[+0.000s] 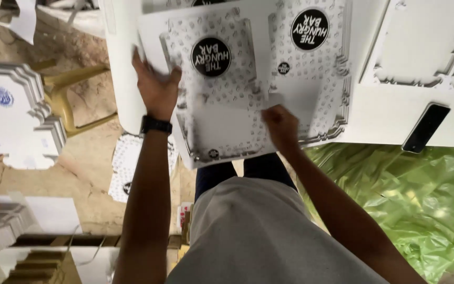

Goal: The person is removing the excess waste material from die-cut cardboard sheets to separate the final product shapes.

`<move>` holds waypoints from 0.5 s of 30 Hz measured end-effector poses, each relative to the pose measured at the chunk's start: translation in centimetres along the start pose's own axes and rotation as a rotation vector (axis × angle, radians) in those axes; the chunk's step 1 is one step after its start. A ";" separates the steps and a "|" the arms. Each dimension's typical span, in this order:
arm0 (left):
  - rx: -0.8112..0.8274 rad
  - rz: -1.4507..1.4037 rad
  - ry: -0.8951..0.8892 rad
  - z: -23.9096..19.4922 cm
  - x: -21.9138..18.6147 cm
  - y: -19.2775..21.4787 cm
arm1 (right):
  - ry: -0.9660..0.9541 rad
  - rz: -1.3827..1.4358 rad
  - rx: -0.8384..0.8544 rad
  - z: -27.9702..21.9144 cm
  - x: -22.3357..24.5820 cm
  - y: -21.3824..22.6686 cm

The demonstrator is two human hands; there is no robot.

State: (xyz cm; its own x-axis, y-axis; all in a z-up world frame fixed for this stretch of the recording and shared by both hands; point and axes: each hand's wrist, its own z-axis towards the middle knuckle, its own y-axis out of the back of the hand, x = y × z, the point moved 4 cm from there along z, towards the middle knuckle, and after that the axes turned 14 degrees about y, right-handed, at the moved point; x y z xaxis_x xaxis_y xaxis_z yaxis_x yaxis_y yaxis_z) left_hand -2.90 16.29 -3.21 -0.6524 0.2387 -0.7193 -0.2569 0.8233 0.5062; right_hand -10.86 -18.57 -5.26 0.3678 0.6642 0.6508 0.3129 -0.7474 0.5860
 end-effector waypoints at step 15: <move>0.296 0.722 0.084 -15.2 0.7 -13.1 | 0.137 0.372 0.147 1.3 3.3 1.9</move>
State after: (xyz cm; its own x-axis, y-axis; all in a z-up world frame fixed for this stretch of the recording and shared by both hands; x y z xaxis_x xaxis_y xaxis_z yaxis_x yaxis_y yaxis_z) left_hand -10.83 -2.19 -3.13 -0.6401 0.7373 -0.2160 0.4445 0.5847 0.6786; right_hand -7.92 -17.79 -2.61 0.3624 0.3369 0.8690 0.3061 -0.9237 0.2304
